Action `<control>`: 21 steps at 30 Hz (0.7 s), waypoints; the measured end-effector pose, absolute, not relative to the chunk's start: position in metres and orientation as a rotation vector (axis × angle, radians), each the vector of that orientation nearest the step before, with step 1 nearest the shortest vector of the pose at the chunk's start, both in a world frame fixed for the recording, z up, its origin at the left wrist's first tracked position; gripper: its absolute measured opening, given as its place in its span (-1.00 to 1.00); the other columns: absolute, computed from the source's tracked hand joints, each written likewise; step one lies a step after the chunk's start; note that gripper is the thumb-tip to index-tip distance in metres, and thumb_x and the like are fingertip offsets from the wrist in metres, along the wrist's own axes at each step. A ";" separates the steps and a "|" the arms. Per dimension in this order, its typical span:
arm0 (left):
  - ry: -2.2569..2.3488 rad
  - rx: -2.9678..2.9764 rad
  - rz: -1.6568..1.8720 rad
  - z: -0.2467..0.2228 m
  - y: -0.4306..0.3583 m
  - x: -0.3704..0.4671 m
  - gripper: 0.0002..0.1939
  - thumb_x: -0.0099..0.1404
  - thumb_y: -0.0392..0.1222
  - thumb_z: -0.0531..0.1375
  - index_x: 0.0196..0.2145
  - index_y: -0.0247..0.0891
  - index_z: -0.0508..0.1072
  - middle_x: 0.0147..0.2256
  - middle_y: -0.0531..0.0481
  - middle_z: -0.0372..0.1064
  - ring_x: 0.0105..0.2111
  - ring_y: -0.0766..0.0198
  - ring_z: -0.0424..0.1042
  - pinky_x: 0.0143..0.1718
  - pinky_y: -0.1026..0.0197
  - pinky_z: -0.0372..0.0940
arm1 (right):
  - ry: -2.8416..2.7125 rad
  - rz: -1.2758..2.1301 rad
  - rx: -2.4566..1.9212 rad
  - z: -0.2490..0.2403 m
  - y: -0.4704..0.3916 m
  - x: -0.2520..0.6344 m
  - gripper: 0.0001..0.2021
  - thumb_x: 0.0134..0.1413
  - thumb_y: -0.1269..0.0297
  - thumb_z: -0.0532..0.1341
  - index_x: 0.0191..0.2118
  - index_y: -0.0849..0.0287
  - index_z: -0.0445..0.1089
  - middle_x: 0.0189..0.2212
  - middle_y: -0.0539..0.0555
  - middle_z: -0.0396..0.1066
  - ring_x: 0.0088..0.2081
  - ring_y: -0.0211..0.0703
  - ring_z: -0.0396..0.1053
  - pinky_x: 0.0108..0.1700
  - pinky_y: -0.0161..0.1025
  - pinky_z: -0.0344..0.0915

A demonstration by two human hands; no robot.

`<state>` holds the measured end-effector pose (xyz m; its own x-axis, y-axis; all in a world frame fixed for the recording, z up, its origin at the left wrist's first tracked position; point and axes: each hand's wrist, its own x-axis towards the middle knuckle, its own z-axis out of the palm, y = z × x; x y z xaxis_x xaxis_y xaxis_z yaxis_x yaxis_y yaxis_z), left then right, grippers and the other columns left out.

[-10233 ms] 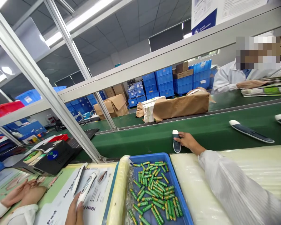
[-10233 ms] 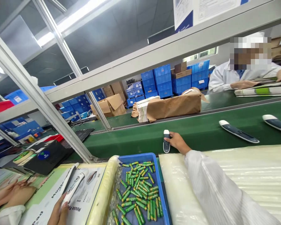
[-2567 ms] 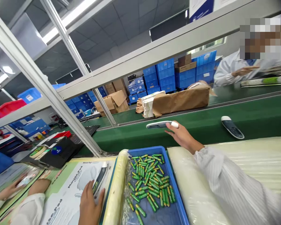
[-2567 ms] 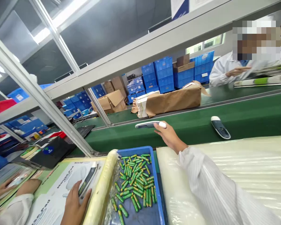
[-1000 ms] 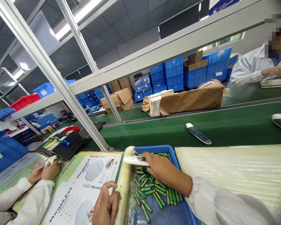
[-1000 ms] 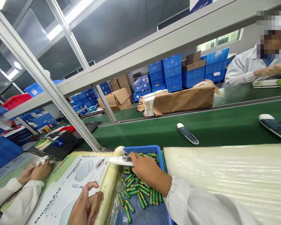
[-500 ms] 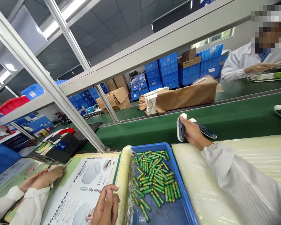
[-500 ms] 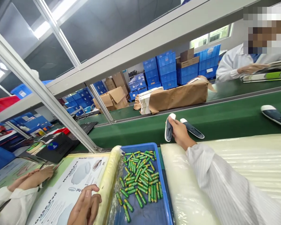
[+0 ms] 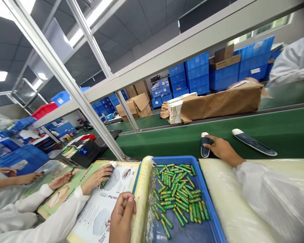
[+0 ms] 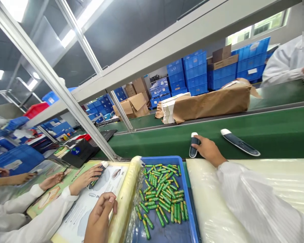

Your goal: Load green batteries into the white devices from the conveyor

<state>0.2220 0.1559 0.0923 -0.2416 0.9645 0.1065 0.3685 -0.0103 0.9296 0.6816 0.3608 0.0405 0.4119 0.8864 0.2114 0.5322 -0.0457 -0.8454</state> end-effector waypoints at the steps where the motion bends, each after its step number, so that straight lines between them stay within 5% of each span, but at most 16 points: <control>1: 1.767 1.500 1.223 0.089 0.164 0.212 -0.55 0.39 0.33 0.17 -0.22 -0.14 0.47 -0.38 0.01 0.46 -0.30 0.16 0.45 -0.14 0.17 0.38 | -1.281 0.362 -1.678 0.041 0.359 0.681 -0.61 -0.03 0.22 0.38 -0.02 0.14 0.60 -0.16 0.21 0.63 -0.27 0.13 0.54 -0.07 0.00 0.38; 4: 2.047 1.693 1.169 0.082 0.199 0.172 -0.48 0.33 0.34 0.12 -0.15 -0.18 0.48 -0.07 -0.22 0.50 0.03 -0.10 0.49 0.16 -0.13 0.37 | -1.365 0.052 -1.530 0.044 0.354 0.678 -0.61 0.15 0.07 0.26 0.04 0.11 0.53 0.19 0.27 0.46 -0.27 0.04 0.50 -0.02 0.02 0.39; 8: 2.279 1.736 1.115 0.076 0.253 0.114 -0.29 0.23 0.30 0.17 0.10 -0.32 0.46 0.25 -0.46 0.27 0.39 -0.41 0.12 0.43 -0.44 -0.03 | -1.441 0.052 -1.510 0.048 0.346 0.667 -0.65 0.23 0.04 0.18 0.00 0.09 0.49 0.13 0.25 0.44 -0.47 -0.13 0.38 -0.19 0.00 0.39; 10: 2.347 1.733 1.048 0.072 0.274 0.093 -0.24 0.22 0.25 0.20 0.21 -0.32 0.41 0.37 -0.46 0.14 0.46 -0.48 -0.01 0.43 -0.51 -0.08 | -1.470 0.094 -1.522 0.048 0.344 0.662 -0.69 0.23 0.07 0.16 -0.03 0.09 0.49 0.10 0.23 0.44 -0.48 -0.16 0.37 -0.22 -0.03 0.38; 14: 2.313 1.807 0.944 0.056 0.292 0.077 -0.35 0.24 0.17 0.19 0.16 -0.29 0.46 0.35 -0.42 0.24 0.40 -0.38 0.20 0.41 -0.35 0.13 | -1.486 0.069 -1.487 0.051 0.341 0.658 -0.72 0.29 0.15 0.11 -0.04 0.09 0.48 0.09 0.21 0.44 -0.44 -0.17 0.38 -0.21 -0.07 0.38; 19: 2.244 1.958 0.991 0.046 0.267 0.091 -0.45 0.36 0.15 0.08 0.09 -0.29 0.50 0.40 -0.42 0.21 0.51 -0.38 -0.04 0.50 -0.47 -0.18 | -1.503 0.078 -1.330 0.085 0.329 0.639 -0.77 0.33 0.27 0.08 -0.10 0.10 0.48 0.04 0.20 0.45 -0.35 -0.13 0.41 -0.10 -0.05 0.40; 21: 2.174 2.001 1.031 0.053 0.245 0.107 -0.43 0.37 0.19 0.11 0.11 -0.26 0.52 0.33 -0.37 0.33 0.47 -0.34 0.08 0.48 -0.45 -0.06 | -1.565 0.140 -1.170 0.106 0.315 0.615 -0.78 0.38 0.23 0.10 -0.08 0.10 0.48 0.04 0.20 0.44 -0.24 -0.08 0.46 -0.04 -0.03 0.42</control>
<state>0.1065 0.2448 0.0530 -0.1821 0.8925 0.4126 0.8843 -0.0348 0.4657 0.6146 0.3152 0.1055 0.1136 0.7237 0.6807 0.5917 0.5012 -0.6315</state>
